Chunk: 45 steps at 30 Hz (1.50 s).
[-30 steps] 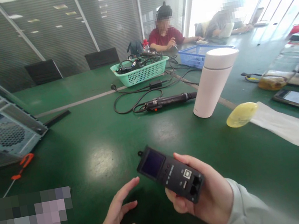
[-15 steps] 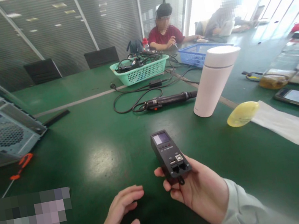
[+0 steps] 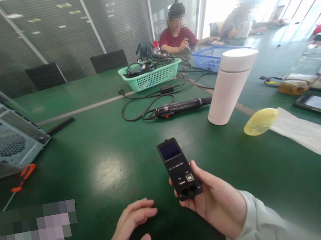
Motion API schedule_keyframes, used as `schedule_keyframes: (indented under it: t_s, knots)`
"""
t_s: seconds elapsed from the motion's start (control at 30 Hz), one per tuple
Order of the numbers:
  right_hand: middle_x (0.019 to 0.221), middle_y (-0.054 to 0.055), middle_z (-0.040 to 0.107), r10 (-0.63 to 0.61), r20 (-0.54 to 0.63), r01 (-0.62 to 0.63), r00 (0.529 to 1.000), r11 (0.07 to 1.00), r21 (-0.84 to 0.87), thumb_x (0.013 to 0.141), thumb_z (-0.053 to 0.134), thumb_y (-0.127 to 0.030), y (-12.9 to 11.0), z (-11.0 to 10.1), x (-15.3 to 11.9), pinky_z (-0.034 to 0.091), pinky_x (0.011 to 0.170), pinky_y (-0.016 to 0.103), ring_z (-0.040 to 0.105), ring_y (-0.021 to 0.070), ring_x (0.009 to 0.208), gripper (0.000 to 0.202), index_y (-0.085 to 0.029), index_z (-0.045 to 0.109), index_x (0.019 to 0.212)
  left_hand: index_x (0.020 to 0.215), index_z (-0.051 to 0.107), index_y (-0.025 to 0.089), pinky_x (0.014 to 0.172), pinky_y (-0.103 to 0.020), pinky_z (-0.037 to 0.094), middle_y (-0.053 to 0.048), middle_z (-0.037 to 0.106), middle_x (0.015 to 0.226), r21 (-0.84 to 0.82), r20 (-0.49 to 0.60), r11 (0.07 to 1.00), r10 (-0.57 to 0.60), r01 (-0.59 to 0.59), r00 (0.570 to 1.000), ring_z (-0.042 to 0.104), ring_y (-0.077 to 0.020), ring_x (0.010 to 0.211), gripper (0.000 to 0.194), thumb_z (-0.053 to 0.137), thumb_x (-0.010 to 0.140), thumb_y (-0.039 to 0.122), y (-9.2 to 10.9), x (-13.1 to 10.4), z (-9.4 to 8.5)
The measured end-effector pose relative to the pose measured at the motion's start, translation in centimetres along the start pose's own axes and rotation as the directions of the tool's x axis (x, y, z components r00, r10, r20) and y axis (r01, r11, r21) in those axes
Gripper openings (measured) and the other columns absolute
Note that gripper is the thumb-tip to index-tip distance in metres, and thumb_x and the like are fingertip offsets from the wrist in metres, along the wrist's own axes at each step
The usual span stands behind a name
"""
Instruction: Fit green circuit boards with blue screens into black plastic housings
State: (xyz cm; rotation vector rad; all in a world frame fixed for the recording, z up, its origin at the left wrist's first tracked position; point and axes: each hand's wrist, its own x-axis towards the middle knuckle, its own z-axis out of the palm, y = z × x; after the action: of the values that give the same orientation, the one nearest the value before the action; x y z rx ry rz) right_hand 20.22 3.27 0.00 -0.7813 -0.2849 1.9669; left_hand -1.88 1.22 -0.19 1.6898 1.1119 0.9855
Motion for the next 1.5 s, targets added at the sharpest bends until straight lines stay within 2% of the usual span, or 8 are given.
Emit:
schedule_keyframes:
  t_s: [0.27, 0.43, 0.53, 0.63, 0.87, 1.17, 1.3, 1.5]
  knots:
    - [0.118, 0.006, 0.058, -0.253, 0.035, 0.24, 0.967, 0.851, -0.468, 0.09, 0.058, -0.066, 0.6, 0.4, -0.6, 0.053, 0.081, 0.026, 0.06, 0.0174, 0.097, 0.053, -0.025, 0.053, 0.124, 0.122, 0.062, 0.037, 0.092, -0.032, 0.051, -0.001, 0.066, 0.123, -0.037, -0.031, 0.999, -0.013, 0.012, 0.999, 0.061, -0.023, 0.111, 0.039, 0.055, 0.089, 0.018, -0.7, -0.5, 0.3]
    - [0.114, 0.005, 0.057, -0.497, 0.295, 0.444, 0.816, 0.212, -0.871, 0.098, 0.051, -0.042, 0.7, 0.7, -1.0, 0.048, 0.09, 0.03, 0.056, 0.019, 0.103, 0.028, -0.023, 0.054, 0.118, 0.141, 0.042, 0.033, 0.093, -0.032, 0.05, -0.005, 0.057, 0.135, -0.138, -0.173, 0.987, -0.101, 0.078, 0.98, 0.049, -0.0238, 0.128, 0.052, 0.045, 0.092, 0.015, -1.2, -1.0, 1.6]
    - [0.116, 0.001, 0.055, -0.496, 0.516, 0.511, 0.698, -0.159, -0.845, 0.093, 0.054, -0.021, 0.5, 0.9, -1.3, 0.045, 0.094, 0.028, 0.05, 0.0177, 0.109, 0.029, -0.029, 0.052, 0.121, 0.14, 0.04, 0.035, 0.092, -0.03, 0.05, -0.003, 0.05, 0.14, -0.155, -0.188, 0.986, -0.084, 0.055, 0.979, 0.044, -0.0237, 0.131, 0.053, 0.049, 0.091, 0.017, -1.3, -0.9, 1.9]
    - [0.116, 0.001, 0.055, -0.377, 0.663, 0.57, 0.647, -0.338, -0.749, 0.092, 0.057, -0.016, 0.1, 1.2, -1.5, 0.045, 0.093, 0.026, 0.048, 0.0176, 0.108, 0.036, -0.029, 0.046, 0.124, 0.131, 0.05, 0.039, 0.091, -0.028, 0.05, 0.0, 0.05, 0.135, -0.15, -0.185, 0.988, -0.067, 0.039, 0.98, 0.05, -0.0218, 0.122, 0.046, 0.056, 0.089, 0.021, -1.5, -0.7, 1.7]
    - [0.119, 0.0, 0.055, -0.34, 0.676, 0.613, 0.654, -0.285, -0.737, 0.088, 0.059, -0.011, -0.5, 1.3, -1.9, 0.047, 0.093, 0.023, 0.054, 0.0155, 0.11, 0.047, -0.032, 0.041, 0.127, 0.123, 0.057, 0.036, 0.091, -0.027, 0.05, -0.001, 0.058, 0.123, -0.214, -0.178, 0.975, -0.107, 0.067, 0.978, 0.055, -0.0209, 0.114, 0.038, 0.062, 0.088, 0.026, -1.3, -0.8, 1.3]
    - [0.112, 0.0, 0.054, -0.366, 0.46, 0.507, 0.809, 0.041, -0.861, 0.084, 0.061, -0.014, -0.1, 1.3, -3.1, 0.05, 0.081, 0.021, 0.055, 0.0158, 0.108, 0.043, -0.03, 0.045, 0.12, 0.108, 0.065, 0.038, 0.086, -0.024, 0.052, 0.003, 0.066, 0.113, -0.032, -0.002, 0.998, 0.044, -0.045, 0.999, 0.063, -0.018, 0.103, 0.036, 0.067, 0.081, 0.015, -0.8, 0.0, -0.2]
    - [0.111, 0.0, 0.054, -0.378, 0.387, 0.47, 0.841, 0.157, -0.869, 0.085, 0.057, -0.019, 0.1, 1.6, -3.3, 0.049, 0.08, 0.02, 0.053, 0.016, 0.108, 0.038, -0.028, 0.046, 0.119, 0.114, 0.064, 0.039, 0.087, -0.026, 0.052, 0.004, 0.069, 0.11, -0.079, -0.025, 0.997, -0.011, 0.009, 1.0, 0.065, -0.0178, 0.098, 0.041, 0.071, 0.078, 0.021, -1.4, -0.4, -0.1]
    - [0.111, -0.003, 0.054, -0.413, 0.345, 0.442, 0.843, 0.165, -0.882, 0.085, 0.056, -0.022, 0.5, 2.0, -3.7, 0.046, 0.081, 0.02, 0.053, 0.0139, 0.107, 0.038, -0.032, 0.045, 0.12, 0.104, 0.069, 0.037, 0.089, -0.022, 0.049, 0.005, 0.072, 0.108, -0.154, -0.058, 0.985, -0.093, 0.083, 0.994, 0.065, -0.0168, 0.102, 0.029, 0.071, 0.078, 0.025, -1.5, -0.7, 0.4]
